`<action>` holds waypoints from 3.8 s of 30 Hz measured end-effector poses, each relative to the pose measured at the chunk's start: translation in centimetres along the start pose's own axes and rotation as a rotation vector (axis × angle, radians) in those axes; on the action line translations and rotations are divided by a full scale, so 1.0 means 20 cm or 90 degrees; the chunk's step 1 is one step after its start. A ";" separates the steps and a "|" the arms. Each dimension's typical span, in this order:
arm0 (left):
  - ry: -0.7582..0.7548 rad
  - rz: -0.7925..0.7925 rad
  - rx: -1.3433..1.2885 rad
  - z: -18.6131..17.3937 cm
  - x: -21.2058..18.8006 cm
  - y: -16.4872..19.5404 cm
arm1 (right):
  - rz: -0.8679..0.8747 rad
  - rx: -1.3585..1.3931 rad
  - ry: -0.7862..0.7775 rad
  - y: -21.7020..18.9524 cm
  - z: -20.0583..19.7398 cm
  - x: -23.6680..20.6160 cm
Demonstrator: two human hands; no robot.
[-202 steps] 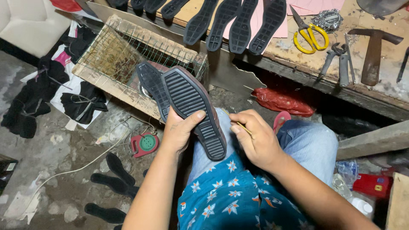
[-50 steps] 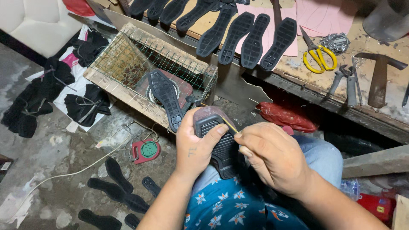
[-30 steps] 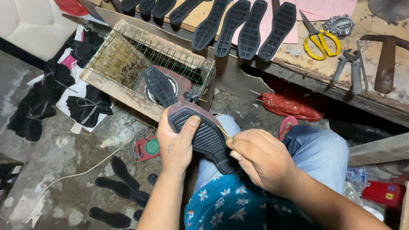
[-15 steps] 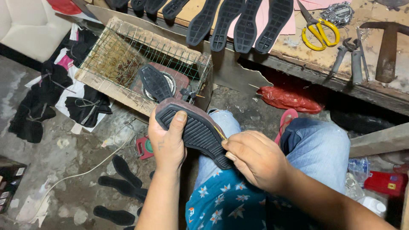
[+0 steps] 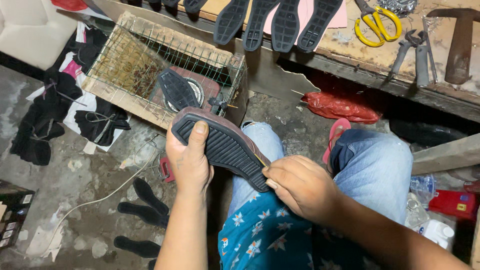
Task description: The person uses a small awl-like tool to work along the edge of a shoe sole, then uses pliers to pull a wire or staple from the shoe. The person handles multiple shoe soles and uppers, placing finished items on a nearby shelf.
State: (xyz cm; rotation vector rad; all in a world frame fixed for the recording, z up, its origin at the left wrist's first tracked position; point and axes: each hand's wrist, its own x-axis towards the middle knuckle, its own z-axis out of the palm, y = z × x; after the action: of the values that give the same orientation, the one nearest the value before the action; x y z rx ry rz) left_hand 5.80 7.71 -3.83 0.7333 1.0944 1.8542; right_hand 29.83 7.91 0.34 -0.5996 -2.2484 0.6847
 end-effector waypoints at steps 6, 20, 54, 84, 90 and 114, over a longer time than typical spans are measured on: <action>-0.006 -0.010 -0.014 0.00 -0.05 -0.01 | 0.031 0.005 0.033 0.01 0.02 -0.09; -0.105 0.089 0.361 0.42 -0.15 0.18 | 0.116 -0.031 0.176 -0.26 -0.25 0.05; -0.152 0.120 0.467 0.65 -0.12 0.06 | -0.032 -0.227 0.082 -0.15 -0.39 0.26; -0.141 0.117 0.475 0.68 -0.20 0.03 | -0.011 -0.236 0.114 -0.16 -0.42 0.18; -0.132 0.097 0.478 0.68 -0.23 0.05 | -0.017 -0.238 0.129 -0.16 -0.43 0.17; -0.287 -0.043 0.420 0.65 -0.20 0.09 | 0.174 0.021 -0.044 0.05 -0.58 0.15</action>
State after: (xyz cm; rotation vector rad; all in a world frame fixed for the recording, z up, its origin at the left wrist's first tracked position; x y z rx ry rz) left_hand 17.44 9.00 3.40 1.3882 1.4018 1.1635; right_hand 36.54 13.90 8.37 -0.8900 -2.2350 0.8878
